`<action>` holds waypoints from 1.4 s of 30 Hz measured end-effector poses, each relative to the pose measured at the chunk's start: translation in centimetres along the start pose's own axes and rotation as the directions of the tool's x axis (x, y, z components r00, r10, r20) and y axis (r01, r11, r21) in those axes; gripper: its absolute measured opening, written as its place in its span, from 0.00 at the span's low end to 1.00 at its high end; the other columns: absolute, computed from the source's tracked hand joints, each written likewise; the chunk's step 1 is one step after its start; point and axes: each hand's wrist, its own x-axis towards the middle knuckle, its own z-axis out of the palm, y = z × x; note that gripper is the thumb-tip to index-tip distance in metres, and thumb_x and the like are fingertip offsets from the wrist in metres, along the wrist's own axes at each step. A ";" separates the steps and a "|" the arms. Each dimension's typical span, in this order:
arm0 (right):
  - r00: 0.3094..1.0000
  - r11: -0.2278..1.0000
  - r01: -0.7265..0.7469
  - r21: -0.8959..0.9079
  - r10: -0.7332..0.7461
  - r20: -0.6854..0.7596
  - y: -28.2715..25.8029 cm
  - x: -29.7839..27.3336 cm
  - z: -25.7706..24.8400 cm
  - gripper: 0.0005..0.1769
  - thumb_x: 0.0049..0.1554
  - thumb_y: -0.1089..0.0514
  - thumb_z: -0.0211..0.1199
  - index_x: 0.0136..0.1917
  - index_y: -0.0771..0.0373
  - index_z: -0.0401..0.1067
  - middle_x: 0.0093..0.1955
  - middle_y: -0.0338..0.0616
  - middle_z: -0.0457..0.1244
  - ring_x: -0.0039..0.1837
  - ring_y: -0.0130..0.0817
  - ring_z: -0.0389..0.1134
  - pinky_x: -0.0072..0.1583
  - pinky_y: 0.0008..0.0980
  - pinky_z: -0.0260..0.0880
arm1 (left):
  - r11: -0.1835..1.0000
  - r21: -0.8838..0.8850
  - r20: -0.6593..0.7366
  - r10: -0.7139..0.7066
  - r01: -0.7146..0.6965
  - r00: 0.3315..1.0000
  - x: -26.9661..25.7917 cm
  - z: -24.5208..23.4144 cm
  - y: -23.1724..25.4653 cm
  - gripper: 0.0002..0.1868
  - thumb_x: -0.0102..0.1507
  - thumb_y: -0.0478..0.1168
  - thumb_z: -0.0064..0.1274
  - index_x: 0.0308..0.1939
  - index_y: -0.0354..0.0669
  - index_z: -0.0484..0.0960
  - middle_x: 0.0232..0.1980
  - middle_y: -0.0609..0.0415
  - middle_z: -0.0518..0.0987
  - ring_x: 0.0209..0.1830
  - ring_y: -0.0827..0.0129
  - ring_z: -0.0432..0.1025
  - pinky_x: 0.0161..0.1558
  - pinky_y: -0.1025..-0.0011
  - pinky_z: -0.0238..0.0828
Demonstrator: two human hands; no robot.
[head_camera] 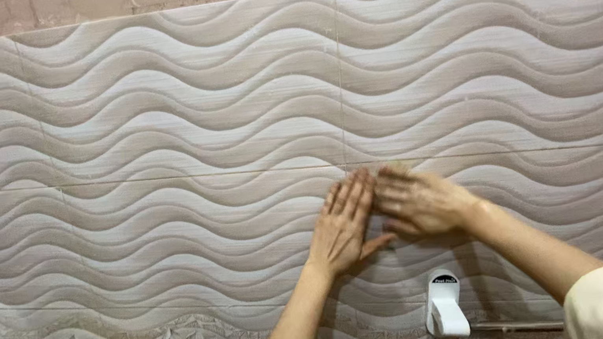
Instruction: The person cleans a bathroom wall using a sponge and a spray bottle. They wipe the textured tiles, remove towels from a rack to clean behind them, and then hang the towels back. The person also sprays a cleaning solution onto the wall and continues scrubbing the surface.
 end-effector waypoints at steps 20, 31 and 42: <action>0.913 0.988 -0.143 -0.053 0.111 -0.393 6.3 0.9 -2.3 0.42 0.65 0.33 0.34 0.84 0.56 0.36 0.87 0.44 0.32 0.85 0.36 0.28 0.80 0.42 0.15 | 0.996 -0.063 -0.137 0.048 -0.057 0.989 0.4 -1.4 -1.9 0.55 0.64 0.70 0.48 0.80 0.34 0.51 0.83 0.40 0.54 0.84 0.52 0.49 0.80 0.55 0.43; 0.907 0.988 0.155 -0.003 -0.143 -0.395 -2.9 -6.4 2.0 0.44 0.64 0.31 0.37 0.82 0.58 0.40 0.84 0.47 0.36 0.85 0.39 0.30 0.80 0.45 0.23 | 0.975 -0.076 0.106 0.216 -0.208 0.971 -2.0 -1.8 -0.8 0.55 0.64 0.71 0.46 0.82 0.36 0.50 0.84 0.42 0.53 0.85 0.53 0.47 0.81 0.56 0.41; 0.797 0.946 -0.306 0.105 0.315 -0.516 7.4 -7.0 -3.0 0.42 0.64 0.38 0.43 0.84 0.57 0.40 0.86 0.47 0.36 0.86 0.38 0.32 0.82 0.44 0.22 | 0.998 0.006 -0.059 0.068 -0.068 0.996 4.6 0.4 3.1 0.55 0.64 0.72 0.47 0.81 0.37 0.51 0.83 0.39 0.54 0.84 0.52 0.47 0.80 0.55 0.40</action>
